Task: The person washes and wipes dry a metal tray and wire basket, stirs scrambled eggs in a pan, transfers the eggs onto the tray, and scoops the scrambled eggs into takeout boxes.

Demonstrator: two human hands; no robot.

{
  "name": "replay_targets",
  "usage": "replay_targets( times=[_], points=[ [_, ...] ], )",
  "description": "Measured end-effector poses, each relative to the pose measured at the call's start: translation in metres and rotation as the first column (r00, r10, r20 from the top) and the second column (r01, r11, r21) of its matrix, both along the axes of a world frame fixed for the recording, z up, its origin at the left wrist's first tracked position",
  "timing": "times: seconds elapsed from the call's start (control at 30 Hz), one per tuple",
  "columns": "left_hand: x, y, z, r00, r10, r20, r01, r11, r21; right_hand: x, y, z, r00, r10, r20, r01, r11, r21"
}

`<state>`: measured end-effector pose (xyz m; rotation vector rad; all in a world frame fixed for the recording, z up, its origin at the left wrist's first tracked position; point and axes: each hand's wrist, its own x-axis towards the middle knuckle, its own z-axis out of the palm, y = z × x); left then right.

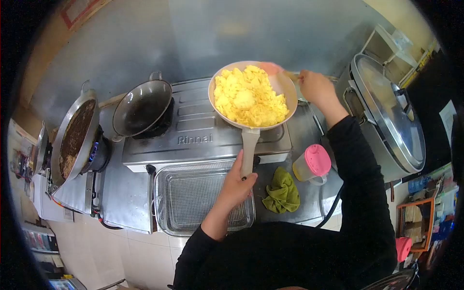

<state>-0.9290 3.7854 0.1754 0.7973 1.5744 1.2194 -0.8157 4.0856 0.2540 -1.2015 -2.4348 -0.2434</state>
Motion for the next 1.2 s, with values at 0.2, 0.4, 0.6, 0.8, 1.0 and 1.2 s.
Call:
replay_targets(
  times=[0.2, 0.4, 0.6, 0.8, 1.0, 1.2],
  points=[
    [-0.006, -0.001, 0.008, 0.996, -0.080, 0.033, 0.080, 0.996, -0.027, -0.016, 0.043, -0.024, 0.975, -0.169, -0.147, -0.090, 0.302, -0.949],
    [-0.004, -0.001, 0.005, 0.997, -0.042, 0.063, 0.042, 0.999, 0.000, -0.009, 0.019, -0.022, 0.944, 0.020, -0.328, -0.292, 0.512, -0.808],
    [-0.003, 0.001, -0.002, 0.999, -0.040, -0.019, 0.041, 0.999, 0.014, 0.009, -0.063, 0.000, 0.937, 0.326, -0.126, -0.345, 0.921, -0.182],
    [0.000, 0.001, -0.002, 0.999, -0.038, -0.006, 0.038, 0.999, -0.001, 0.016, -0.137, -0.026, 0.933, 0.262, 0.248, -0.285, 0.957, 0.061],
    [0.005, 0.002, 0.005, 0.999, -0.021, -0.042, 0.021, 1.000, 0.004, 0.022, -0.176, -0.047, 0.885, 0.256, 0.388, -0.353, 0.913, 0.203],
    [0.004, 0.002, 0.002, 0.999, -0.024, -0.030, 0.024, 1.000, -0.009, 0.042, -0.159, 0.037, 0.877, 0.358, 0.319, -0.396, 0.916, 0.062]
  ],
)
